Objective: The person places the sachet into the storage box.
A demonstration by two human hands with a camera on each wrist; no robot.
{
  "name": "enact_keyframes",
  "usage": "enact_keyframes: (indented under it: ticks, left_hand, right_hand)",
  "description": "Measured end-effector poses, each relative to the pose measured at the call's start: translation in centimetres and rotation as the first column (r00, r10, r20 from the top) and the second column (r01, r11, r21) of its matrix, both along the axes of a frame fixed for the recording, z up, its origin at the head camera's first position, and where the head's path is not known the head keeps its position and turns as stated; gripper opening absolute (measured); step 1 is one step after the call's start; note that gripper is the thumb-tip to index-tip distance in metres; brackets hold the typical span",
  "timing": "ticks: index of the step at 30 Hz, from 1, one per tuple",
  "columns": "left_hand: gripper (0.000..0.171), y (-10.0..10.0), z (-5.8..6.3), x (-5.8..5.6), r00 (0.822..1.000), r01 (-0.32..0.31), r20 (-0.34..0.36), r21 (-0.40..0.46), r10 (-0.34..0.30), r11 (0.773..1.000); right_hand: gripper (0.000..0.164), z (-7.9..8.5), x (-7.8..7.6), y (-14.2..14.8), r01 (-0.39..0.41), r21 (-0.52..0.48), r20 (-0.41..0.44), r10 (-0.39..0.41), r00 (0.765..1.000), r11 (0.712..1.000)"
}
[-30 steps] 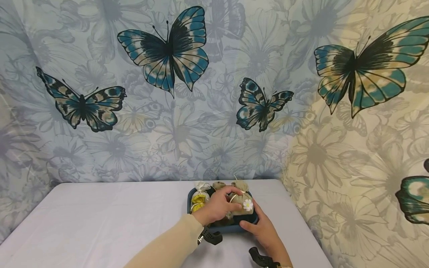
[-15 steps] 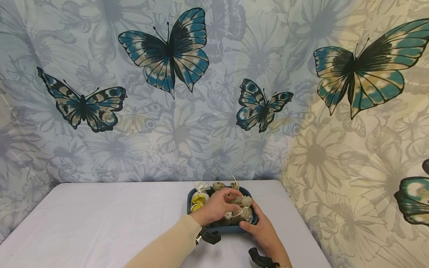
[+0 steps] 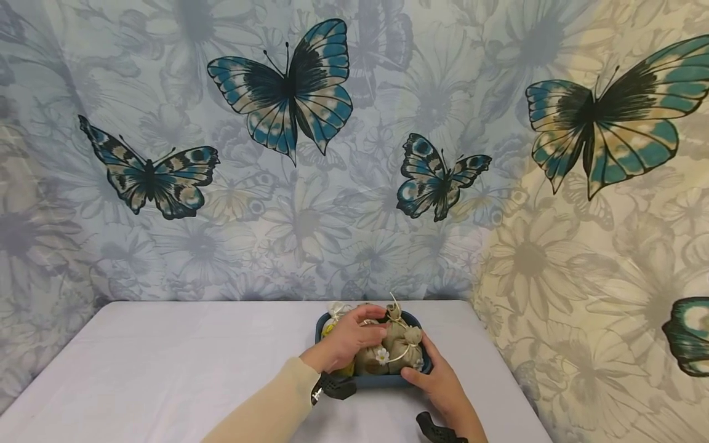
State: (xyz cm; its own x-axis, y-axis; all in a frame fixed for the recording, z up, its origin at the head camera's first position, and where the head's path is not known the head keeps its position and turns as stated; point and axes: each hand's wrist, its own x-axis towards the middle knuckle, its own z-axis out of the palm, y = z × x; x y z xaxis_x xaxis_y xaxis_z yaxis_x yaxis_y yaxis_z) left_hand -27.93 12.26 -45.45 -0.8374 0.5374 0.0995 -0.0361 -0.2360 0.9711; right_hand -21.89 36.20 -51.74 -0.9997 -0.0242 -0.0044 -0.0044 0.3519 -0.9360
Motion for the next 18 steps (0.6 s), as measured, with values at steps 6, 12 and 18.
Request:
enact_keyframes:
  ticks: [6,12,18]
  left_hand:
    - [0.037,-2.2,0.9,1.1,0.997,-0.079,-0.003,-0.017,0.079,0.997]
    - [0.039,-6.0,2.2,1.9,0.961,-0.196,-0.246,-0.272,0.129,0.942]
    - [0.053,-10.3,2.7,2.3,0.779,-0.533,-0.625,-0.617,0.049,0.579]
  right_hand:
    - [0.092,-0.4,-0.2,-0.2,-0.007,-0.024,-0.004,0.007,1.0,1.0]
    - [0.092,0.1,-0.2,-0.3,-0.015,-0.005,0.008,0.015,1.0,1.0]
    - [0.098,0.7,-0.3,0.3,-0.026,0.077,0.03,0.024,0.999,0.997]
